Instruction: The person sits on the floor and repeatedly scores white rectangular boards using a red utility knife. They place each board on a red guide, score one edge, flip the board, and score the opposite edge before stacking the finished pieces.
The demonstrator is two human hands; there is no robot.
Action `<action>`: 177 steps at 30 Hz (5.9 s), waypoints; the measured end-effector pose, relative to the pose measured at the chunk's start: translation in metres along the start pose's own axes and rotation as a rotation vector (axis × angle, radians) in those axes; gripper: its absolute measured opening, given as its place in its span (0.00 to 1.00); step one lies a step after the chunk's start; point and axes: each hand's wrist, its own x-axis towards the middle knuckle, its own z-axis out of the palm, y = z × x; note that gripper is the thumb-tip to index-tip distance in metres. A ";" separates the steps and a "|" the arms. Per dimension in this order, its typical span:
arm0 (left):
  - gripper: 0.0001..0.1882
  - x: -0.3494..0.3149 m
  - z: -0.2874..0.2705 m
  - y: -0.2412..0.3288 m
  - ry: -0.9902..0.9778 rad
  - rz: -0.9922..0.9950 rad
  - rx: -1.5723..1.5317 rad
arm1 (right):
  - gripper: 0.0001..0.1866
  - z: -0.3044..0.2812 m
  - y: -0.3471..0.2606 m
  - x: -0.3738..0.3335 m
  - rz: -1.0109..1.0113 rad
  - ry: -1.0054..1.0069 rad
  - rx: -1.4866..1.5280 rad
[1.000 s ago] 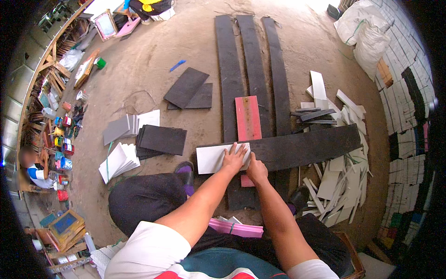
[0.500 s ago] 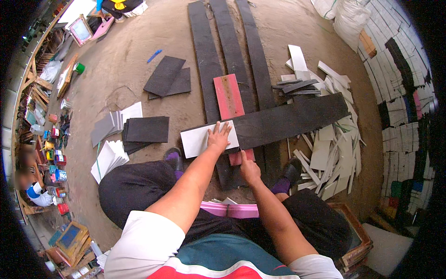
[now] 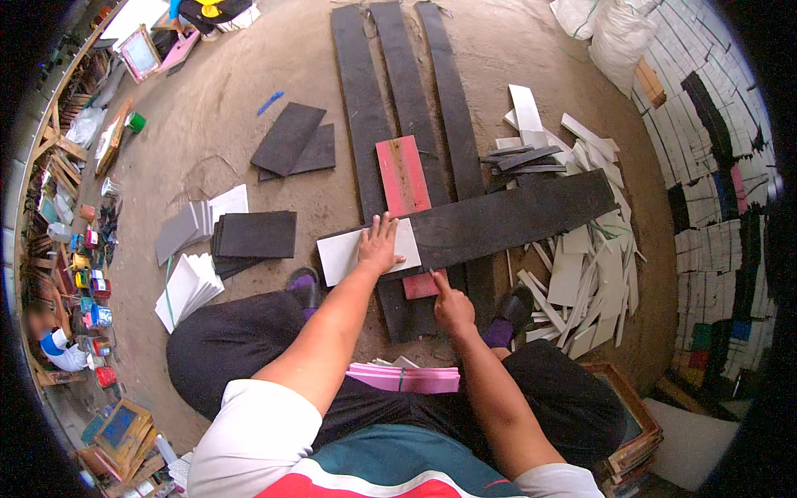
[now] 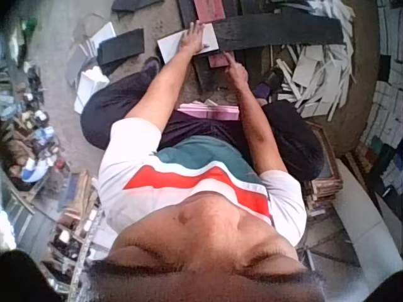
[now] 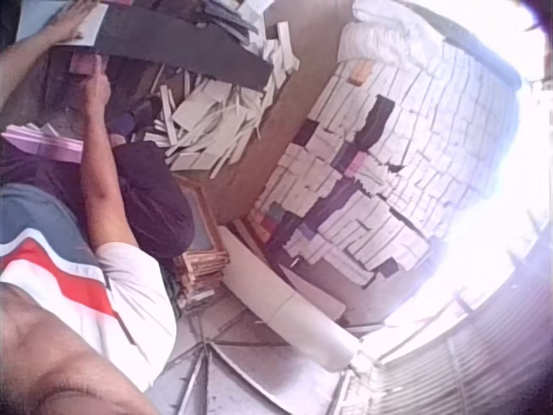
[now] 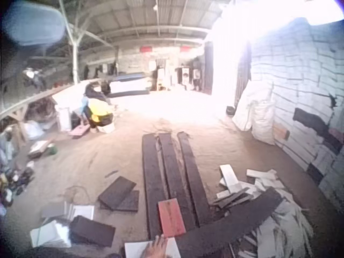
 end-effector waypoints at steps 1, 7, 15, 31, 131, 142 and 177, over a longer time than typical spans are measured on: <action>0.63 0.001 0.000 -0.004 0.036 -0.041 -0.051 | 0.31 -0.005 -0.003 0.005 0.003 0.052 0.019; 0.70 0.009 -0.004 -0.018 -0.119 -0.077 -0.143 | 0.33 -0.021 -0.022 0.050 -0.035 0.077 0.055; 0.70 0.008 0.001 -0.020 -0.086 -0.080 -0.165 | 0.35 -0.011 -0.059 0.114 -0.022 0.056 0.070; 0.67 0.008 0.006 -0.022 -0.054 -0.064 -0.140 | 0.45 -0.010 -0.086 0.138 0.008 -0.031 -0.018; 0.35 0.022 -0.034 -0.251 0.913 -0.574 -2.382 | 0.11 0.079 -0.110 0.216 0.457 0.135 1.574; 0.20 0.014 -0.028 -0.108 0.448 -0.630 -1.938 | 0.12 0.078 -0.017 0.169 0.341 0.416 1.260; 0.18 -0.086 0.068 -0.054 0.188 -0.553 -2.480 | 0.23 0.086 -0.039 0.086 0.463 0.781 0.904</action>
